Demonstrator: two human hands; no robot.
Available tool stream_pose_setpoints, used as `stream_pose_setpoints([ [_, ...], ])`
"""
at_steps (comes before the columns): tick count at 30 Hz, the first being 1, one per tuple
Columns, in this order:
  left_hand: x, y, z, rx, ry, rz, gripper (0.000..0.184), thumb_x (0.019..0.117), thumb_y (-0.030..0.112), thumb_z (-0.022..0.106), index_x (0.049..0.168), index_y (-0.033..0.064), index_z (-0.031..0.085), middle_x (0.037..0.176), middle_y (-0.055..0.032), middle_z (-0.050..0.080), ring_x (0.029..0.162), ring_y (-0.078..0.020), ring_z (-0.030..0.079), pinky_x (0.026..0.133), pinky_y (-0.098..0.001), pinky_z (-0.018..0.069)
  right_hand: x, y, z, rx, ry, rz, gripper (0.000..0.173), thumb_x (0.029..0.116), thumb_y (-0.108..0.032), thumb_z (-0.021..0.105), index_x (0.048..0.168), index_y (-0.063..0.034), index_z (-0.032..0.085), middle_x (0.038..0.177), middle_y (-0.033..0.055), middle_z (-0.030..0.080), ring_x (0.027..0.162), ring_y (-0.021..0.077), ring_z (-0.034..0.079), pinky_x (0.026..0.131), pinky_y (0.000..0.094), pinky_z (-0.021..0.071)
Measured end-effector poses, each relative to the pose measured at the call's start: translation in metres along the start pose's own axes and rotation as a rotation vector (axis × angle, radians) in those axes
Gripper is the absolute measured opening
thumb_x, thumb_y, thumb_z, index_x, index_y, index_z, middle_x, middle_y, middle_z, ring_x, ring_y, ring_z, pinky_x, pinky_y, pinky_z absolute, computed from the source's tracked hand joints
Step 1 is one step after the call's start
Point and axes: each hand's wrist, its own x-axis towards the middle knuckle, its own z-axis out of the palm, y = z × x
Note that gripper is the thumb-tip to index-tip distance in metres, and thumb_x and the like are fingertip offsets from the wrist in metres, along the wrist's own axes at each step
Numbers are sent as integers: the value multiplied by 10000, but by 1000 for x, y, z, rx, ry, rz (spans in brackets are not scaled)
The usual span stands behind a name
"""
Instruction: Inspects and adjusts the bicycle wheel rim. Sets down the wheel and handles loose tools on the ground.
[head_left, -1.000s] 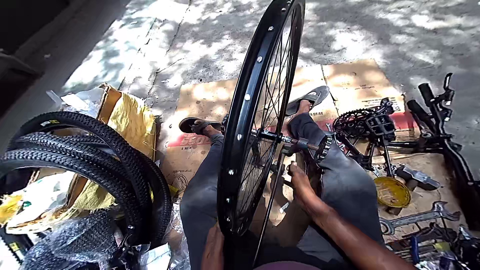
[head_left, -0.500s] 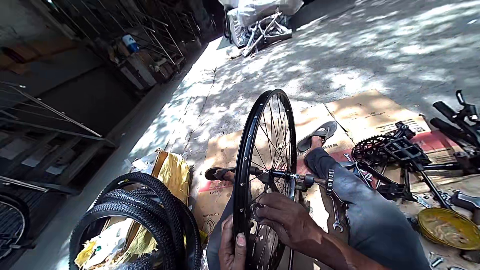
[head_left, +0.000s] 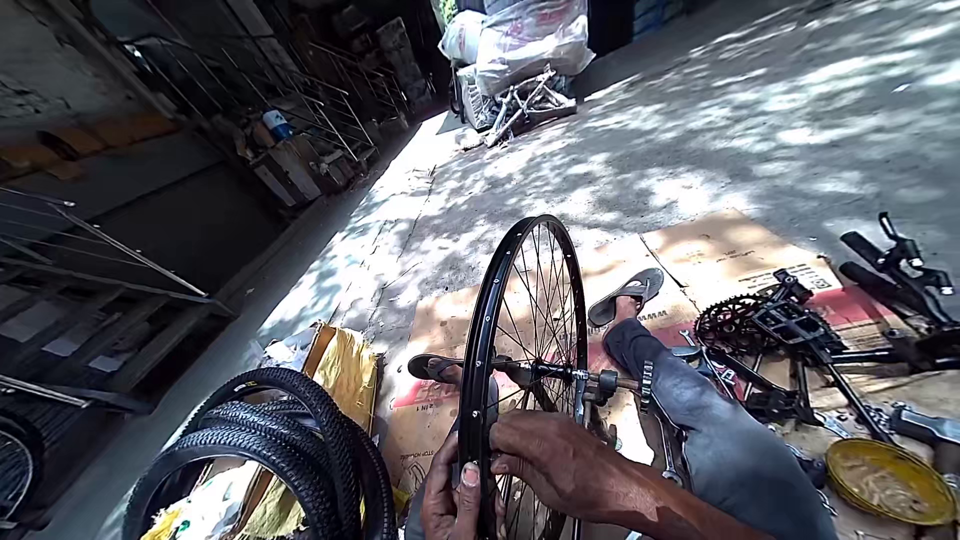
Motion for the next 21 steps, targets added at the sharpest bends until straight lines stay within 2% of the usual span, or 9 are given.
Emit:
stream_pose_setpoints([
  [3, -3, -1, 0, 8, 51, 15, 305, 1080, 167, 488, 1330, 14, 570, 789, -57, 704, 493, -89, 611, 443, -241, 549, 8, 7, -13, 106, -87, 0, 317, 1071, -372, 520, 1040, -82, 644, 851, 69, 646, 810, 195, 660, 723, 389, 545],
  [6, -5, -5, -1, 9, 101, 34, 286, 1053, 159, 548, 1279, 6, 634, 948, -78, 703, 501, -88, 602, 448, -244, 559, 22, 9, -28, 128, -203, -59, 282, 1019, -343, 629, 990, -69, 685, 813, 61, 676, 759, 172, 662, 683, 375, 526],
  [9, -4, -4, -1, 4, 97, 36, 320, 1048, 140, 554, 1333, -3, 587, 1005, -96, 725, 515, -89, 618, 445, -241, 553, 28, 2, -34, 43, -307, -87, 325, 1050, -352, 562, 983, -45, 644, 795, 95, 629, 752, 234, 642, 694, 422, 512],
  [11, -4, -5, -2, 11, 82, 36, 304, 1035, 203, 600, 1274, 21, 649, 1117, -96, 680, 541, -83, 613, 465, -241, 564, 25, 1, -27, 48, -264, -103, 312, 1047, -323, 572, 956, -35, 649, 823, 109, 628, 795, 245, 646, 727, 410, 524],
  [13, -2, -8, -4, 31, 33, 26, 271, 1029, 320, 616, 1103, 83, 725, 1093, -66, 635, 542, -69, 580, 472, -236, 558, 22, 4, -15, 118, -130, -88, 242, 994, -257, 660, 908, -34, 692, 836, 109, 654, 830, 227, 649, 755, 372, 527],
  [14, -1, -8, -7, 35, -10, 8, 296, 1033, 369, 601, 1073, 103, 723, 1048, -53, 639, 534, -63, 570, 476, -234, 554, 20, 5, -6, 148, -34, -78, 197, 966, -213, 688, 878, -37, 699, 828, 106, 656, 822, 213, 641, 744, 351, 517],
  [17, 6, -5, -17, -22, -229, -97, 392, 1046, 485, 498, 1180, 135, 613, 783, -2, 628, 539, -68, 562, 511, -246, 530, 7, 1, 43, 109, 436, -62, 128, 922, -78, 676, 799, -44, 682, 895, 117, 654, 840, 164, 654, 715, 271, 566],
  [18, 7, -4, -19, -50, -294, -134, 403, 1047, 499, 478, 1240, 159, 578, 742, 22, 626, 554, -58, 573, 534, -244, 533, 4, 0, 60, 64, 592, -71, 153, 915, -72, 666, 764, -51, 653, 955, 130, 688, 901, 156, 681, 764, 249, 583],
  [21, 6, -4, -17, -56, -309, -144, 438, 1061, 486, 451, 1357, 169, 508, 783, 55, 635, 577, -27, 573, 549, -220, 535, 4, 4, 89, 34, 797, -107, 163, 923, -63, 629, 762, -62, 603, 1040, 129, 700, 1025, 157, 681, 901, 250, 573],
])
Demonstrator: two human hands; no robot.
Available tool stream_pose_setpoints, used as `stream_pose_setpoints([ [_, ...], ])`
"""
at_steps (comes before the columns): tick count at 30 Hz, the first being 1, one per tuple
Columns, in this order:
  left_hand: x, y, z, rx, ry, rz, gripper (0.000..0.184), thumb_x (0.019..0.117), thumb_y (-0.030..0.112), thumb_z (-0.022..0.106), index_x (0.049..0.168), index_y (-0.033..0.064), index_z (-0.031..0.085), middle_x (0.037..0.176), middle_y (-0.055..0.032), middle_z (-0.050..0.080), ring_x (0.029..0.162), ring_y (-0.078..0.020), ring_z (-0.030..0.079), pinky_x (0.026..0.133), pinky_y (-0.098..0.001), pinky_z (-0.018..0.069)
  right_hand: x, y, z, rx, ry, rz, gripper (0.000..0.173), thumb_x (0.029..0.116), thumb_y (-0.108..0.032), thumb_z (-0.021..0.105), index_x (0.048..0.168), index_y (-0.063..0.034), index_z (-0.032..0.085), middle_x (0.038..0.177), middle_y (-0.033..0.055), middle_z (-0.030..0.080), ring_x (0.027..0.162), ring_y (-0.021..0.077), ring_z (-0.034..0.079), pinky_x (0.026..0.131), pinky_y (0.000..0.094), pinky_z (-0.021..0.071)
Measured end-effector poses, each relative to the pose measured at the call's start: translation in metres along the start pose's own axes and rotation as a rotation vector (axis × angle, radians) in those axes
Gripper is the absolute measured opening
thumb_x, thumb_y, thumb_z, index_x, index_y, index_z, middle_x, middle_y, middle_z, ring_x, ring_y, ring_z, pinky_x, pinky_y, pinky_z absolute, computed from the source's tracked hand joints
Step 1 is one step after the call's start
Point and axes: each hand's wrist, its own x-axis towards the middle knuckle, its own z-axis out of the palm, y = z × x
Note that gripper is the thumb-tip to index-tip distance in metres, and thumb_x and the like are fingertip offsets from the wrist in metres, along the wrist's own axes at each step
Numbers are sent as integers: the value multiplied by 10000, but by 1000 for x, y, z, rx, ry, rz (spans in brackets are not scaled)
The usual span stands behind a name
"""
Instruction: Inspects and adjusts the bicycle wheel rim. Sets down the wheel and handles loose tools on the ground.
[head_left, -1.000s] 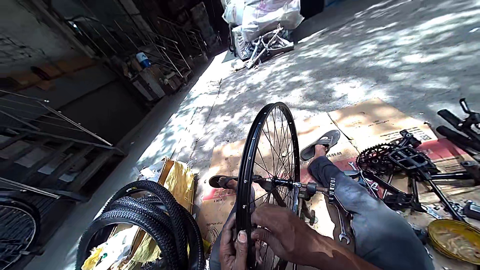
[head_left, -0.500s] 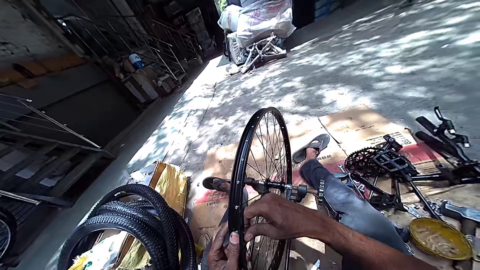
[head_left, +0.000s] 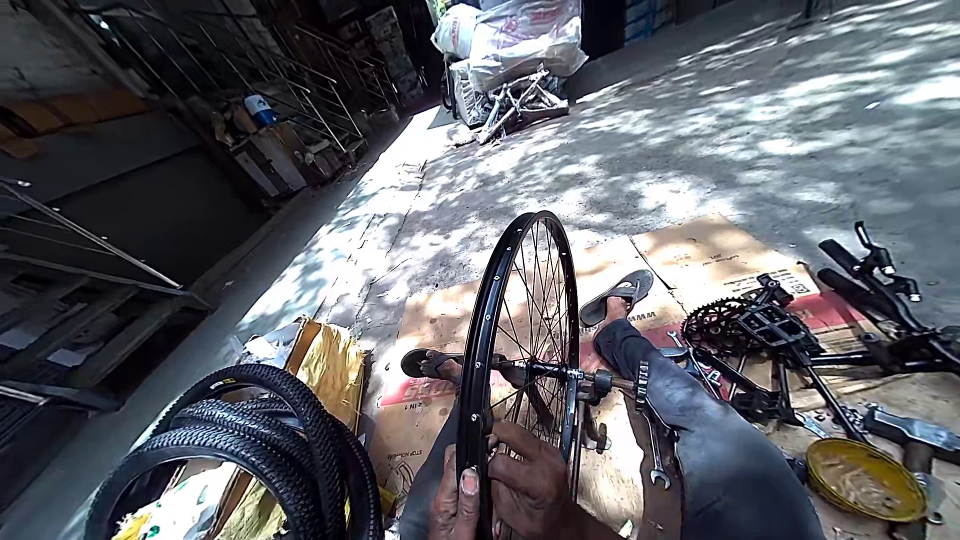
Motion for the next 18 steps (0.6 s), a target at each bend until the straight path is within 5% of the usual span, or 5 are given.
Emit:
stream_pose_setpoints([
  [4, -11, -10, -3, 46, 79, 41, 455, 1048, 475, 500, 1336, 125, 546, 962, 17, 644, 632, -42, 590, 570, -239, 555, -14, 1, -14, -26, -119, 60, 182, 977, -166, 651, 813, -87, 636, 1173, 117, 676, 1165, 154, 647, 986, 273, 559],
  [7, -9, -8, -12, 130, 112, 126, 511, 1037, 434, 546, 1384, 60, 567, 1259, -50, 605, 949, -110, 640, 784, -298, 578, -17, 8, -43, -55, -147, 141, 264, 991, -375, 671, 898, -131, 638, 1224, 61, 602, 1160, 101, 621, 959, 250, 571],
  [10, 2, 10, -12, 279, 152, 232, 522, 1051, 432, 526, 1370, 28, 613, 1270, -73, 623, 1104, -143, 615, 920, -296, 541, 10, 10, -62, -191, -141, 198, 292, 1013, -438, 617, 988, -152, 668, 1223, 38, 630, 1096, 103, 654, 888, 282, 598],
  [15, 27, 33, 12, 227, 136, 132, 446, 1088, 202, 457, 1461, -44, 467, 1120, -164, 656, 668, -189, 652, 572, -318, 600, 54, 11, -55, -315, -402, 155, 308, 1059, -368, 545, 1060, -127, 736, 1202, 5, 706, 1155, 97, 662, 944, 294, 588],
  [18, 25, 28, 17, 115, 111, 106, 509, 1103, 251, 450, 1518, -37, 380, 1107, -160, 640, 548, -163, 588, 470, -300, 560, 67, 3, -55, -75, -482, 131, 307, 1073, -326, 529, 1033, -63, 683, 1023, 42, 699, 991, 95, 680, 867, 269, 586],
])
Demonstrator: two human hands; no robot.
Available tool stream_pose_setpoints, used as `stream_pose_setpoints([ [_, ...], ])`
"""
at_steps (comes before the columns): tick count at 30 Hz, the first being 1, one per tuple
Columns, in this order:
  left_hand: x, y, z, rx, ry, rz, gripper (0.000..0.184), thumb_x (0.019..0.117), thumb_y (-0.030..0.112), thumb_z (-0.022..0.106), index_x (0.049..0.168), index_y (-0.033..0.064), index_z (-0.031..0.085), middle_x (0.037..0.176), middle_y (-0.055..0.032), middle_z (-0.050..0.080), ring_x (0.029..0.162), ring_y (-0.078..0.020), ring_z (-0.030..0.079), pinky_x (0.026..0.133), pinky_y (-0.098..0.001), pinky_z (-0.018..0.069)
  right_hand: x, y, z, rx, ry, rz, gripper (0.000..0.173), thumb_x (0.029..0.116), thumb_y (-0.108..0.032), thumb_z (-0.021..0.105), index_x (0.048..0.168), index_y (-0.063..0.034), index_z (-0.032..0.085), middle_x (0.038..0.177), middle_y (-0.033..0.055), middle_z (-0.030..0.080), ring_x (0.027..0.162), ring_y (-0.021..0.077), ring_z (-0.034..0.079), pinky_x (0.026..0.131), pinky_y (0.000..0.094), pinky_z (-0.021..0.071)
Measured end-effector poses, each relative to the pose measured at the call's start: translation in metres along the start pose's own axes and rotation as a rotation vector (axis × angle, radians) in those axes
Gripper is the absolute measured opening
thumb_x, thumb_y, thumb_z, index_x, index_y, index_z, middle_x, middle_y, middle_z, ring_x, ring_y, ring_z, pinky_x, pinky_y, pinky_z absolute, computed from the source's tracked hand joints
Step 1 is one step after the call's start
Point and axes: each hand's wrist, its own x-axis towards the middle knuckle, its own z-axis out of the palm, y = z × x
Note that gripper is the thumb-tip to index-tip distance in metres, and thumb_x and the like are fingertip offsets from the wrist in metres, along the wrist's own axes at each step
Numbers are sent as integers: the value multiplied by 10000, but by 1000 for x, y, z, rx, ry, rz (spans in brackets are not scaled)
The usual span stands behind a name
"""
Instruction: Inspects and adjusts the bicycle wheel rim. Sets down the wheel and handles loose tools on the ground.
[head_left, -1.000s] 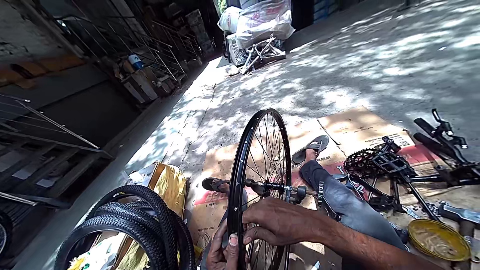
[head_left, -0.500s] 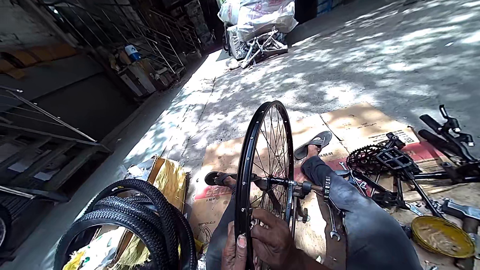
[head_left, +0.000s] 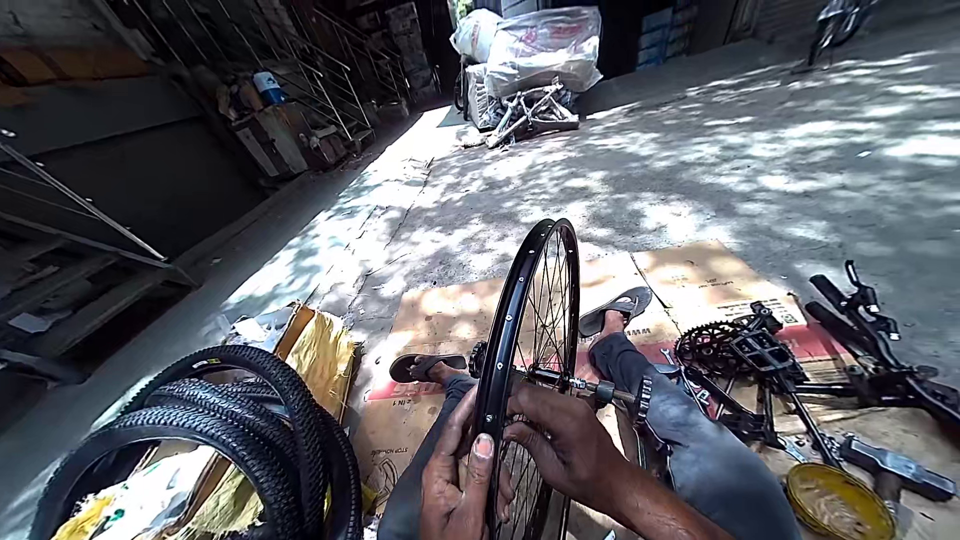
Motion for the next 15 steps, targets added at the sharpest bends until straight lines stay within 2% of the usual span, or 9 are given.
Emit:
stream_pose_setpoints([
  [3, -10, -8, -1, -14, 67, 39, 522, 1079, 273, 521, 1491, -35, 428, 1112, -147, 656, 533, -119, 582, 461, -256, 551, 11, 8, -11, 233, -191, -17, 248, 1036, -290, 611, 997, -49, 659, 889, 21, 670, 851, 67, 660, 769, 254, 574],
  [6, -15, -19, -5, 32, 73, 94, 492, 1069, 351, 531, 1388, -24, 541, 1069, -112, 639, 543, -103, 578, 471, -253, 553, 26, 13, -17, 329, -311, -59, 166, 964, -195, 709, 920, -36, 688, 859, 17, 689, 826, 66, 666, 736, 253, 570],
  [8, -16, -24, -8, 43, 40, 100, 439, 1067, 412, 511, 1260, 35, 628, 1031, -77, 611, 541, -86, 559, 469, -243, 548, 23, 9, -6, 302, -198, -87, 103, 888, -113, 760, 830, -37, 724, 814, 16, 705, 794, 59, 668, 712, 240, 565],
  [9, -16, -24, -10, 33, 13, 86, 421, 1066, 430, 498, 1222, 61, 627, 977, -57, 612, 538, -76, 551, 470, -232, 538, 17, 6, 3, 272, -111, -91, 78, 879, -74, 751, 815, -35, 730, 807, 21, 698, 791, 68, 665, 714, 244, 570],
  [12, -13, -20, -8, 20, -55, 35, 388, 1072, 450, 450, 1253, 122, 550, 776, 7, 603, 538, -64, 543, 482, -220, 506, -6, -4, 41, 99, 299, -76, 129, 855, -2, 686, 737, -45, 658, 852, 67, 672, 780, 107, 658, 665, 242, 576],
  [13, -13, -18, -6, 35, -37, 30, 391, 1074, 443, 451, 1305, 135, 518, 798, 19, 607, 541, -57, 547, 480, -216, 512, -10, -5, 54, 52, 413, -68, 151, 850, -3, 684, 719, -55, 629, 921, 81, 700, 845, 121, 684, 708, 246, 597],
  [14, -12, -17, -3, 36, -13, 31, 437, 1079, 417, 466, 1406, 128, 459, 907, 2, 620, 555, -60, 550, 475, -216, 517, -12, -5, 64, 32, 502, -58, 163, 842, 1, 695, 711, -60, 619, 981, 90, 723, 918, 137, 705, 762, 260, 615],
  [15, -11, -15, -3, 43, -5, 26, 524, 1084, 399, 473, 1510, 118, 354, 1056, -21, 607, 574, -62, 553, 469, -211, 524, -12, -5, 71, 35, 563, -48, 163, 828, 7, 706, 703, -59, 626, 1016, 92, 736, 961, 146, 712, 793, 270, 621],
])
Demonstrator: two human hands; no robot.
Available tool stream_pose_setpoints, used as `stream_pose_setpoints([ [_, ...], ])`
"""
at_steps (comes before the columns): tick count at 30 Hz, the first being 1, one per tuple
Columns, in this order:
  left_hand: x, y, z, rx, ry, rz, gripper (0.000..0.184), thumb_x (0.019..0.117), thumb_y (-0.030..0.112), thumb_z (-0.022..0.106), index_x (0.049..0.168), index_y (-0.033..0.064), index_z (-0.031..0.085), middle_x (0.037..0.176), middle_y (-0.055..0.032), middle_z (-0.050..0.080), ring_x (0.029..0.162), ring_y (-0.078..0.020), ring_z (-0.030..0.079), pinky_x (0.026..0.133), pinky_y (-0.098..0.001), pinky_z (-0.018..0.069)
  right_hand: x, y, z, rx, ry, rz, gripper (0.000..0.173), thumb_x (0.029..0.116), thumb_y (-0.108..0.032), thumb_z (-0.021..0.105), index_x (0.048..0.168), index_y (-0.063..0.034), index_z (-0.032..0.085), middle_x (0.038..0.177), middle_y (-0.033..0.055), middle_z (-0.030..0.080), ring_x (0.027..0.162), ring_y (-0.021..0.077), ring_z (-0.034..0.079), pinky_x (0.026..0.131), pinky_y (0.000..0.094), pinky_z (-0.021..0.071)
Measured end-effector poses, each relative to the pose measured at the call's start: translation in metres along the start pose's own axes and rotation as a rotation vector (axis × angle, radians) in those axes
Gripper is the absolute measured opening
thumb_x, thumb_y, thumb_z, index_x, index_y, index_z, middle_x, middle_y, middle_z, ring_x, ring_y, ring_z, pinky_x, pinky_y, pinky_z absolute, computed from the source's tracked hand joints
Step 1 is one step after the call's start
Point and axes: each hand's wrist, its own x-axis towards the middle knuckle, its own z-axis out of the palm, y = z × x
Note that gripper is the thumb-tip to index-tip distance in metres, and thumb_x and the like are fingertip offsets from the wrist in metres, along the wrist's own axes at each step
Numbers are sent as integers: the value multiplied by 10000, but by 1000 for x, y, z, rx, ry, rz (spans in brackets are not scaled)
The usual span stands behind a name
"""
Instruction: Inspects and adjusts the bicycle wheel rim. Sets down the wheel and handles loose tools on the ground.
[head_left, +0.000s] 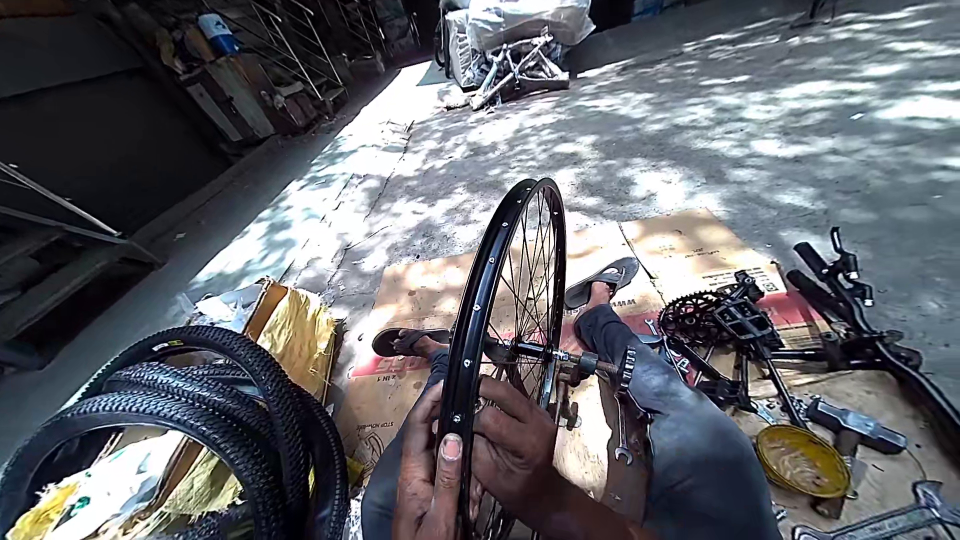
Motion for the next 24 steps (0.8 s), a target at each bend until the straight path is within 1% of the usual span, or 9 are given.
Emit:
stream_pose_setpoints([
  [2, 2, 2, 1, -14, 17, -24, 577, 1080, 394, 488, 1547, 113, 296, 1098, -43, 603, 574, -71, 557, 464, -214, 524, 1, 0, 2, 19, 17, 11, 153, 806, 26, 716, 695, -51, 643, 1034, 95, 736, 997, 153, 711, 812, 275, 626],
  [4, 1, 2, -1, -33, 10, -52, 524, 1071, 402, 508, 1512, 142, 393, 974, -62, 623, 563, -99, 559, 470, -229, 519, 6, -4, -7, 1, -39, 26, 131, 779, 21, 720, 703, -53, 643, 1042, 88, 714, 983, 134, 698, 786, 257, 619],
  [7, 4, 1, -6, 44, 14, -49, 492, 1052, 452, 533, 1461, 180, 510, 975, -98, 634, 632, -173, 601, 522, -268, 543, 11, -6, -29, -30, -165, 111, 66, 819, -65, 761, 826, -66, 695, 1146, 87, 712, 1097, 167, 689, 856, 307, 631],
  [11, 24, 13, -11, 238, -31, 7, 492, 1029, 446, 546, 1474, 236, 541, 1361, -13, 596, 1110, -190, 648, 868, -330, 601, -12, 8, -74, -24, -216, 292, 190, 1014, -345, 636, 978, -159, 625, 1244, 41, 683, 1172, 212, 660, 917, 381, 605],
  [14, 53, 30, -6, 340, -148, 122, 443, 1074, 311, 444, 1481, 161, 533, 1466, 2, 537, 1262, -143, 580, 1011, -346, 553, -51, 35, -102, 159, -41, 774, 403, 1105, -369, 388, 1051, -78, 662, 1100, 96, 720, 1063, 239, 686, 946, 413, 570],
  [16, 79, 46, 4, 275, -242, 51, 435, 1103, 259, 390, 1515, 161, 490, 1427, 34, 582, 1195, -56, 611, 975, -275, 554, -65, 59, -110, 252, 244, 1312, 549, 1130, -381, 264, 1021, 26, 616, 952, 161, 719, 901, 265, 725, 837, 414, 603],
  [18, 110, 58, 17, 51, -323, -94, 419, 1120, 244, 362, 1520, 159, 456, 1278, -17, 644, 1037, -74, 662, 834, -245, 582, -75, 96, -120, 250, 446, 1752, 574, 1098, -519, 313, 1199, -8, 553, 980, 182, 692, 856, 297, 714, 754, 454, 594],
  [21, 152, 69, 35, -13, -332, -213, 364, 1118, 303, 392, 1427, 173, 534, 1121, -41, 634, 888, -99, 651, 658, -228, 556, -100, 151, -127, 95, 433, 1853, 556, 1058, -542, 431, 1365, -83, 497, 1166, 160, 629, 967, 283, 648, 792, 471, 541],
  [24, 174, 72, 43, 22, -325, -202, 331, 1114, 302, 409, 1321, 138, 608, 1051, -22, 623, 859, -79, 596, 696, -217, 490, -109, 189, -127, 9, 310, 1736, 546, 1088, -463, 392, 1491, -96, 407, 1395, 195, 537, 1189, 330, 563, 941, 542, 473],
])
